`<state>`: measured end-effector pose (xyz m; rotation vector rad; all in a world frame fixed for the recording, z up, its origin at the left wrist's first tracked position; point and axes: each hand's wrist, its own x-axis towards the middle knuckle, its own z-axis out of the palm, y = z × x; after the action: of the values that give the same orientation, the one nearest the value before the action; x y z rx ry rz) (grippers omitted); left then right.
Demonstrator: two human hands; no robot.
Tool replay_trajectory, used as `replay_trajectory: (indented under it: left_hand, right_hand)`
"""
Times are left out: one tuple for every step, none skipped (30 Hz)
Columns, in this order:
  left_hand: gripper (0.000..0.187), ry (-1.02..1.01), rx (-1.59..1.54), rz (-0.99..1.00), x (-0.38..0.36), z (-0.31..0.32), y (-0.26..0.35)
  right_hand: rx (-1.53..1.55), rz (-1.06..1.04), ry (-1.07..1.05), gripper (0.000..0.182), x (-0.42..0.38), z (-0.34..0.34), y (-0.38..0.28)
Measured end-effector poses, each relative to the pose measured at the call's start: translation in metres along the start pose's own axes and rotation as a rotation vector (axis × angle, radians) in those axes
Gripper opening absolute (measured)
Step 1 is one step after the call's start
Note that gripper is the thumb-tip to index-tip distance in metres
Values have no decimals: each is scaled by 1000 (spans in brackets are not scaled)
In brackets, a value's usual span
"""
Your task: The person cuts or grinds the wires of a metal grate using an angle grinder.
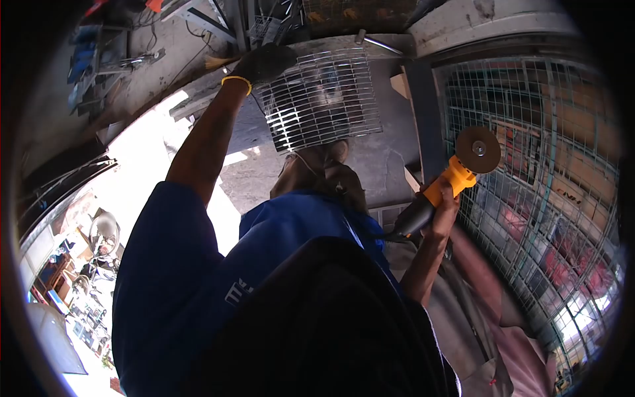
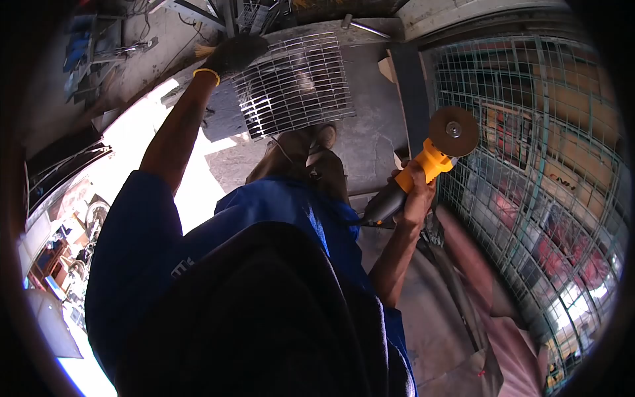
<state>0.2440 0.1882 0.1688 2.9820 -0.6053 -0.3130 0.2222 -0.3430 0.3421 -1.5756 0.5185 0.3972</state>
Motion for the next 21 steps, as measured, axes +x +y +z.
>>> replay_trajectory:
  left_hand:
    - [37, 45, 52, 4, -2, -2, 7]
    - [36, 89, 104, 7, -4, -4, 13]
    - [36, 87, 104, 7, -6, -2, 18]
    - [37, 149, 95, -26, -8, 1, 23]
    - [38, 213, 86, -61, -9, 3, 28]
    - [38, 215, 85, -65, -7, 0, 35]
    - [37, 218, 15, -161, -5, -3, 42]
    - [37, 220, -57, -257, -4, -6, 49]
    - [37, 221, -60, -261, -2, -3, 52]
    - [35, 274, -49, -273, -1, 1, 56]
    - [33, 327, -37, -287, 0, 4, 60]
    - [29, 279, -55, -282, 2, 0, 59]
    - [29, 282, -56, -290, 1, 2, 60]
    - [29, 289, -63, -323, 1, 2, 60]
    - [30, 296, -69, -354, 1, 4, 60]
    - [30, 299, -70, -358, 2, -13, 72]
    - [34, 447, -161, -547, 3, -29, 90]
    - [38, 594, -253, -735, 4, -42, 107]
    - [38, 595, -255, -738, 6, -38, 116]
    - [44, 686, -214, -692, 10, -32, 127]
    - [50, 775, -175, -646, 12, -26, 139]
  right_hand:
    - [12, -1, -10, 42, 0, -1, 1]
    - [22, -2, -22, 40, 1, -2, 3]
    - [22, 0, -23, 40, 0, -1, 3]
    - [8, -6, -9, 40, 1, -1, 3]
    - [-7, -14, 2, 39, 3, 0, 2]
    - [-9, -16, 0, 39, 6, 0, 1]
    - [-33, -20, -3, 40, 7, -1, 1]
    - [-58, -23, -6, 42, 8, -1, 1]
    - [-63, -23, -7, 42, 8, 1, -2]
    - [-120, -44, -13, 42, 7, 5, -6]
    - [-178, -64, -19, 43, 6, 7, -8]
    - [-219, -61, -20, 41, 9, 7, -7]
    - [-225, -64, -26, 41, 10, 8, -6]
    - [-260, -123, -72, 39, 10, 9, -3]
    - [-294, -182, -117, 37, 10, 13, -2]
    - [-292, -185, -131, 34, 7, 20, -4]
    - [-295, -187, -134, 34, 8, 21, -1]
    - [-355, -203, -164, 35, 9, 22, 2]
    - [-415, -219, -194, 35, 10, 23, 6]
    - [-408, -200, -217, 39, 12, 23, 9]
    - [-414, -200, -220, 39, 14, 23, 15]
